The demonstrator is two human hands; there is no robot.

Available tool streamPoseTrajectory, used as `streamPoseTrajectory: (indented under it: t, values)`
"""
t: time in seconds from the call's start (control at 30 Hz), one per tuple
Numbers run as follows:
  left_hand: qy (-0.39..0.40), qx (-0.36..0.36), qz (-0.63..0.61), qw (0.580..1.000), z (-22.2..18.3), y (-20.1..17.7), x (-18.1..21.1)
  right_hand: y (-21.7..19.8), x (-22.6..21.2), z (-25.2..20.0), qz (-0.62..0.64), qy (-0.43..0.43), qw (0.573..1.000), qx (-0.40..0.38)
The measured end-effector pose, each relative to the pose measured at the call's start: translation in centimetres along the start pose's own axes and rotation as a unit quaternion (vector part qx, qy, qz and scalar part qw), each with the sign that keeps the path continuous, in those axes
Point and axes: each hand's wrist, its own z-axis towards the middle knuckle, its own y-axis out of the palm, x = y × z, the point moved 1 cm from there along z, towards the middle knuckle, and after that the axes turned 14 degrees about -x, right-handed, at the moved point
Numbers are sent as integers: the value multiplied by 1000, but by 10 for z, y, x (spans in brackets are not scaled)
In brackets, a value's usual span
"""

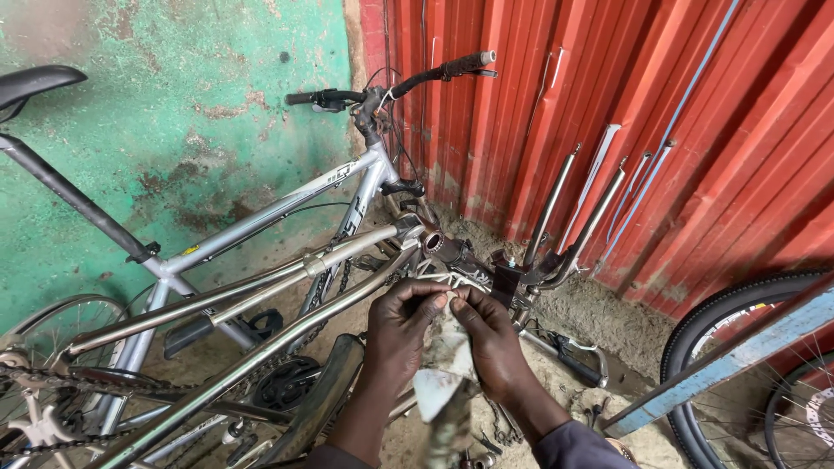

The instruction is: Repairing a bicycle by adjusting the headset with a wrench and cleaning it with a cloth

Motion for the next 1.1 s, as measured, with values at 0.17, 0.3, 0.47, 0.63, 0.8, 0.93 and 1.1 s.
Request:
streamPoseTrajectory:
  t: [0.17, 0.3, 0.47, 0.63, 0.8, 0.93, 1.1]
  values:
    - [-58, 6, 19, 998, -1, -7, -5, -13, 13, 4, -51, -76, 995, -31]
    - [-105, 10, 59, 993, -3, -2, -3, -12, 14, 1, -55, -70, 994, -55]
    - [-103, 43, 100, 989, 0, -7, -12, 3, 10, -5, -184, -38, 982, 14]
    - [-112, 91, -59, 988, -2, 0, -3, 9, 20, 0, -105, -66, 991, 44]
    - [-110, 86, -91, 986, 0, -8, -17, 1, 15, 16, -187, -60, 973, 117]
    - [-197, 197, -92, 956, -1, -12, -2, 0, -2, 34, -225, -87, 956, 165]
    - [-107, 233, -32, 966, -1, -23, -13, -8, -12, 60, -273, -83, 933, 219]
